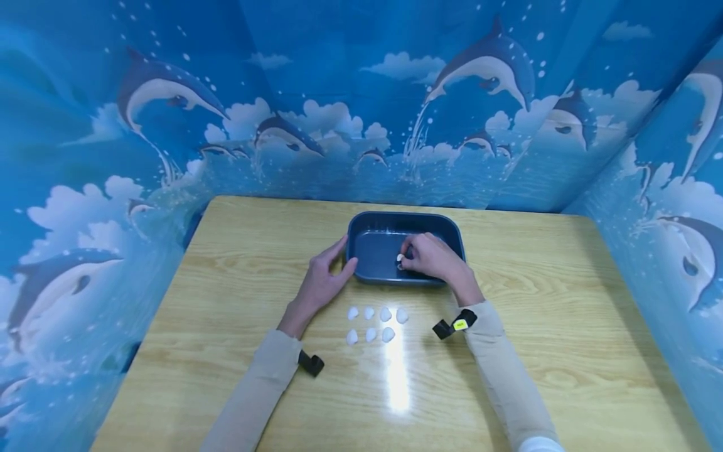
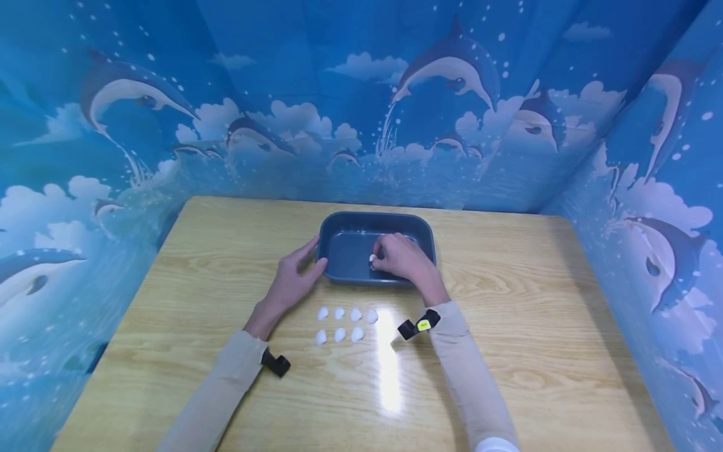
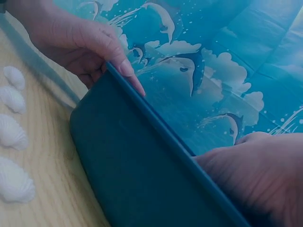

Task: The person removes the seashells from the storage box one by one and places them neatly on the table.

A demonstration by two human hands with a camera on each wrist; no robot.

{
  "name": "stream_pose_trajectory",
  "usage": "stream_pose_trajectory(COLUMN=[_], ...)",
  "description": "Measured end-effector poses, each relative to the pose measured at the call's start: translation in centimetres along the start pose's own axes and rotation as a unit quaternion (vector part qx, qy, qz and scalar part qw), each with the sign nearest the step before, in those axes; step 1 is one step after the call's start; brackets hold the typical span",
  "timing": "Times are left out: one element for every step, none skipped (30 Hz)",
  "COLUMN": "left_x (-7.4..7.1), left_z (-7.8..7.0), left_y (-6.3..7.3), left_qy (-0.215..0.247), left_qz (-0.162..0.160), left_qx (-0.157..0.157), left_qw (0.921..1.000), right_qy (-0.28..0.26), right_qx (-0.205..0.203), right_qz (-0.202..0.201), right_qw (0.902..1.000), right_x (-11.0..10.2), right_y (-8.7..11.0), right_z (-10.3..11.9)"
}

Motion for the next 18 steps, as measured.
stream_pose_trajectory(left_x=[0.0,0.1,0.1,0.1,0.1,0.1,0.1,0.1,0.1,0.1,0.1,0.1,0.1,0.1,0.1,0.1,0.1,0.1], left_z=[-0.1,-0.1,-0.1,-0.2,-0.1,-0.1,-0.1,-0.1,-0.1,-0.1,-0.1,-0.1,-0.1,-0.1,0.0,0.0,0.0,0.0], left_y=[0.0,0.0,-0.1,0.0,0.0,0.0,0.0,0.0,0.0,0.0,0.0,0.0,0.0,0.0,0.0,0.0,0.0,0.0], left_qy=[0.000,-0.001,-0.001,-0.001,-0.001,-0.001,-0.001,0.000,0.001,0.001,0.001,0.001,0.002,0.002,0.002,0.001,0.001,0.001], left_qz=[0.000,-0.001,-0.001,-0.002,-0.004,-0.005,-0.005,-0.005,-0.005,-0.005,-0.006,-0.006,-0.005,-0.005,-0.004,-0.004,-0.004,-0.004], left_qx=[0.000,0.000,0.002,0.001,0.002,0.002,0.002,0.003,0.003,0.002,0.003,0.003,0.002,0.003,0.002,0.003,0.003,0.003], left_qw=[1.0000,1.0000,1.0000,1.0000,1.0000,1.0000,1.0000,1.0000,1.0000,1.0000,1.0000,1.0000,1.0000,1.0000,1.0000,1.0000,1.0000,1.0000], right_qy=[-0.002,-0.005,-0.009,-0.012,-0.013,-0.013,-0.012,-0.011,-0.009,-0.007,-0.005,-0.005,-0.004,-0.005,-0.005,-0.005,-0.005,-0.006], right_qx=[-0.002,-0.002,-0.003,-0.005,-0.006,-0.008,-0.011,-0.014,-0.018,-0.021,-0.024,-0.027,-0.030,-0.033,-0.036,-0.039,-0.043,-0.047], right_qz=[-0.001,-0.002,-0.003,-0.003,-0.004,-0.006,-0.007,-0.009,-0.011,-0.014,-0.017,-0.021,-0.025,-0.030,-0.033,-0.037,-0.039,-0.040], right_qw=[1.0000,1.0000,0.9999,0.9999,0.9999,0.9999,0.9998,0.9998,0.9997,0.9997,0.9995,0.9994,0.9992,0.9990,0.9988,0.9986,0.9983,0.9981], right_x=[-0.1,-0.2,-0.3,-0.4,-0.5,-0.6,-0.8,-0.8,-1.0,-1.1,-1.2,-1.3,-1.4,-1.5,-1.7,-1.8,-1.9,-1.9], right_y=[0.2,0.3,0.5,0.6,0.8,0.9,1.0,1.1,1.2,1.4,1.6,1.7,1.9,2.1,2.4,2.6,2.8,3.1], right_z=[0.1,0.2,0.3,0.5,0.6,0.8,0.9,1.0,1.2,1.4,1.6,1.7,2.0,2.2,2.5,2.7,2.9,3.1])
Point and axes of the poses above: each hand's wrist, its own y-axis away from the middle knuckle, its own x-axis out of the palm, z = x × y, the point moved 1 cm from there along -y, towards the middle knuckle, and after that the axes turned 15 degrees about -x, right-handed, at the moved point
